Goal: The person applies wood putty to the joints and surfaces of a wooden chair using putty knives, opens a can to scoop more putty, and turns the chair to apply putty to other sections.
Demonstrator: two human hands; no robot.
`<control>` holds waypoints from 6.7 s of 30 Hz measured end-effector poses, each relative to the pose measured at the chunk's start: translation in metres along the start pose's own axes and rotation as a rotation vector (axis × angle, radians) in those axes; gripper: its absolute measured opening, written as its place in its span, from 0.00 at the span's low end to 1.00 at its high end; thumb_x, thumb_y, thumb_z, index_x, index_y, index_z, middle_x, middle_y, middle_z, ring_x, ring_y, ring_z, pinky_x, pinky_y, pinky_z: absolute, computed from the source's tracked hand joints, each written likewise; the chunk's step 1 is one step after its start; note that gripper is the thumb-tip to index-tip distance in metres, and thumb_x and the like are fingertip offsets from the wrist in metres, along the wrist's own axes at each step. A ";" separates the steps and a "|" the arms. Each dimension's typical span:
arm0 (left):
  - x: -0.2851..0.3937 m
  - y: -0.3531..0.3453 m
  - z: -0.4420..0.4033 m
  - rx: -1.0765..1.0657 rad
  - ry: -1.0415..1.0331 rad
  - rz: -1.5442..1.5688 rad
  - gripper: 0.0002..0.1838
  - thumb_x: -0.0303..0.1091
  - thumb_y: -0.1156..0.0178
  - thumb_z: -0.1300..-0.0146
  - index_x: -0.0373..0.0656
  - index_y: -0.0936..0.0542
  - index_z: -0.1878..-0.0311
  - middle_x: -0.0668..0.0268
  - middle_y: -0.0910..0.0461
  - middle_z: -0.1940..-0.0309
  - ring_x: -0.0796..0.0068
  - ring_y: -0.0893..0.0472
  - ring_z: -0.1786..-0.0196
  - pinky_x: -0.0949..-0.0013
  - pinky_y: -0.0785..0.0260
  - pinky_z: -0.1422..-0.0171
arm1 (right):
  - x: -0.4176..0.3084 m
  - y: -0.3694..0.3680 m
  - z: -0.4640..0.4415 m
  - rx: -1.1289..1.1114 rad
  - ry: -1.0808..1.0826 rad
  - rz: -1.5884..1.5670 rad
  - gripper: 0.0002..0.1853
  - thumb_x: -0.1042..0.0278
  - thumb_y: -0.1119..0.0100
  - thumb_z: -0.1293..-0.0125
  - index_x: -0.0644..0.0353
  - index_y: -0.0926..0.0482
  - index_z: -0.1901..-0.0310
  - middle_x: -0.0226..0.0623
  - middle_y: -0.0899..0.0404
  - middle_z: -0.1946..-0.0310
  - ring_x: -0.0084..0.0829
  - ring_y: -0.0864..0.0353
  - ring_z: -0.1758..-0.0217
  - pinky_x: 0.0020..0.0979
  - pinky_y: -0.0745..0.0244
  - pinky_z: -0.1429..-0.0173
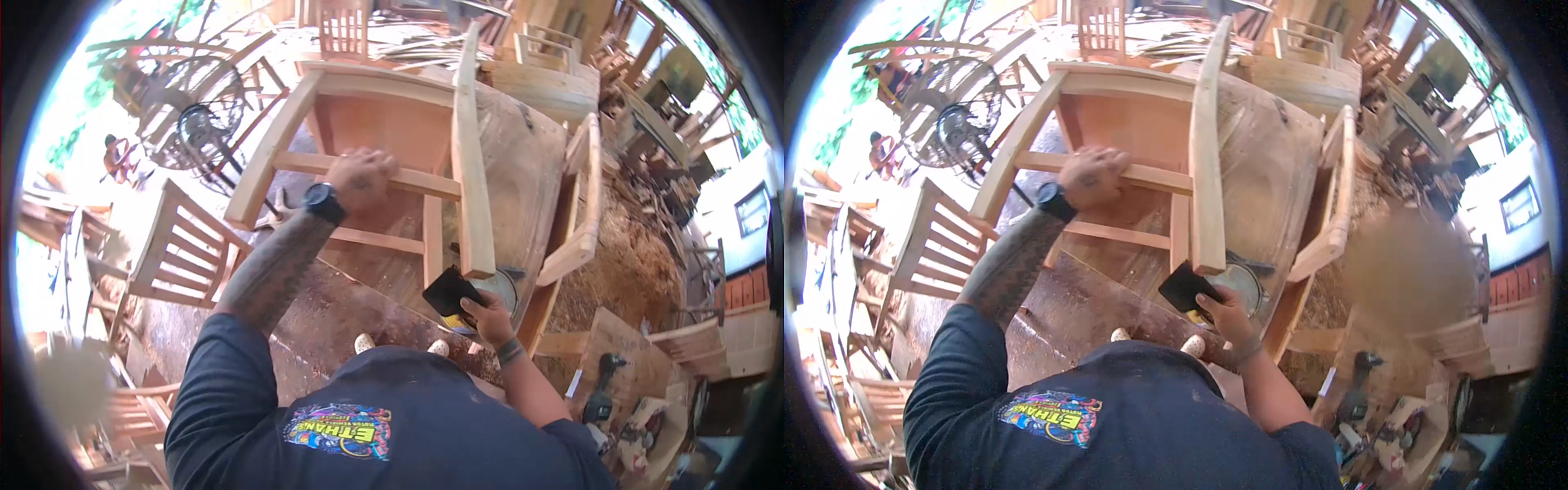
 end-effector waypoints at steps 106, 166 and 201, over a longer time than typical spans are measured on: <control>-0.051 -0.070 -0.204 -0.124 -0.280 0.336 0.05 0.38 0.34 0.37 0.51 0.11 0.62 0.63 0.15 0.62 0.55 0.16 0.53 0.53 0.23 0.45 | -0.009 0.000 -0.007 0.037 -0.057 -0.254 0.13 0.76 0.35 0.28 0.63 0.18 0.43 0.38 0.13 0.51 0.35 0.11 0.54 0.42 0.10 0.55; -0.069 -0.102 -0.261 -0.519 -0.250 0.077 0.54 0.67 0.37 0.36 0.35 0.43 0.22 0.39 0.23 0.38 0.38 0.20 0.38 0.45 0.29 0.30 | -0.011 -0.010 0.002 0.149 0.007 -0.207 0.17 0.71 0.32 0.28 0.65 0.18 0.40 0.34 0.13 0.53 0.26 0.12 0.56 0.31 0.11 0.54; -0.054 -0.072 -0.248 -0.419 -0.098 0.003 0.51 0.61 0.30 0.40 0.44 0.36 0.20 0.52 0.15 0.43 0.52 0.15 0.44 0.54 0.23 0.39 | 0.002 0.020 -0.008 0.256 0.099 -0.076 0.13 0.75 0.31 0.34 0.66 0.23 0.51 0.36 0.19 0.61 0.35 0.15 0.65 0.43 0.10 0.65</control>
Point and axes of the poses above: each hand's wrist, its own z-axis away from the middle knuckle, its own y-axis out of the back of the hand, x = y × z, the point moved 5 cm from there along -z, towards the middle knuckle
